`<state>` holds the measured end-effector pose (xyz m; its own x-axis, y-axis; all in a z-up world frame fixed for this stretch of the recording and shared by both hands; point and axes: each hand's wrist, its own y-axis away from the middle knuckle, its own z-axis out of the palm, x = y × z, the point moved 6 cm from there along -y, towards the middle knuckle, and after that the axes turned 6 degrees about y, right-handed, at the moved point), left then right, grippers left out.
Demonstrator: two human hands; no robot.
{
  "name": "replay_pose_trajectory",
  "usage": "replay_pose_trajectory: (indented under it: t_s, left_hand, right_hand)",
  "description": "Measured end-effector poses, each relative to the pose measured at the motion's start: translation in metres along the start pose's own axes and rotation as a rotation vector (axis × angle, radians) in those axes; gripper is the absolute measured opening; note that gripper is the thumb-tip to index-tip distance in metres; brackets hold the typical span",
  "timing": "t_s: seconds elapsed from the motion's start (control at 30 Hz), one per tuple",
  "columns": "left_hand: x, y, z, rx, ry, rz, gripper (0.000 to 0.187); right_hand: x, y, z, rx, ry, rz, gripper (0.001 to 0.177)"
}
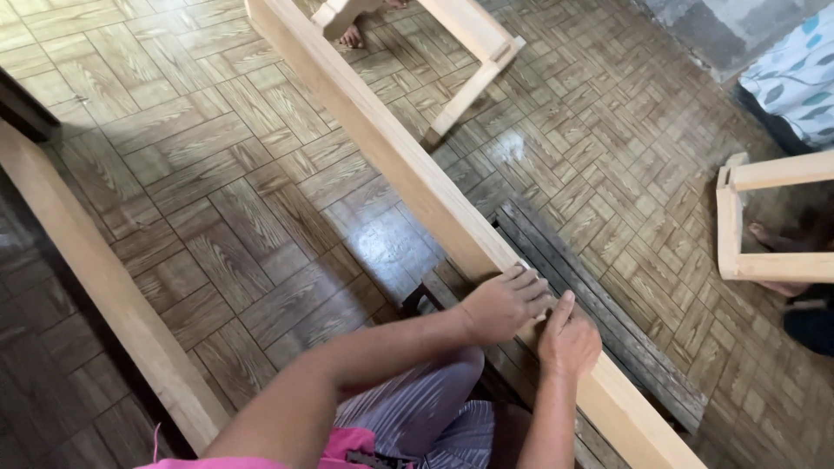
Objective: The person sits on the floor and sands a long, light-colored wooden plank using a sanding block. They hold the plank steady with one hand while moving the sanding block back and forth along the surface with the other hand.
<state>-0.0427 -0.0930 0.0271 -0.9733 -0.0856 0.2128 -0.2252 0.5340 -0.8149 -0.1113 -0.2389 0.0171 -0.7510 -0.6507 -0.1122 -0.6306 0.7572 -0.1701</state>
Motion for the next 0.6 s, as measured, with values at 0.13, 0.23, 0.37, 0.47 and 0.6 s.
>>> replay_pose_trajectory:
  t_s: [0.13, 0.23, 0.37, 0.47, 0.6]
  left_hand:
    - [-0.072, 0.018, 0.017, -0.153, -0.045, 0.100, 0.017]
    - [-0.193, 0.032, -0.032, -0.196, 0.050, -0.326, 0.023]
    - [-0.275, 0.041, -0.112, -0.313, -0.345, -0.518, 0.030]
    - [-0.246, 0.027, -0.108, -0.305, -0.301, -0.707, 0.034]
    - [-0.150, 0.058, 0.024, -0.189, 0.442, -0.793, 0.037]
  right_hand:
    - [-0.003, 0.005, -0.004, -0.056, 0.032, 0.033, 0.085]
    - [-0.003, 0.008, -0.007, -0.048, 0.012, 0.045, 0.084]
    - [-0.002, 0.004, 0.000, -0.033, 0.033, 0.030, 0.074]
    - [-0.002, 0.004, 0.002, -0.008, 0.020, 0.035, 0.070]
    - [-0.009, 0.006, -0.011, -0.005, 0.009, 0.007, 0.075]
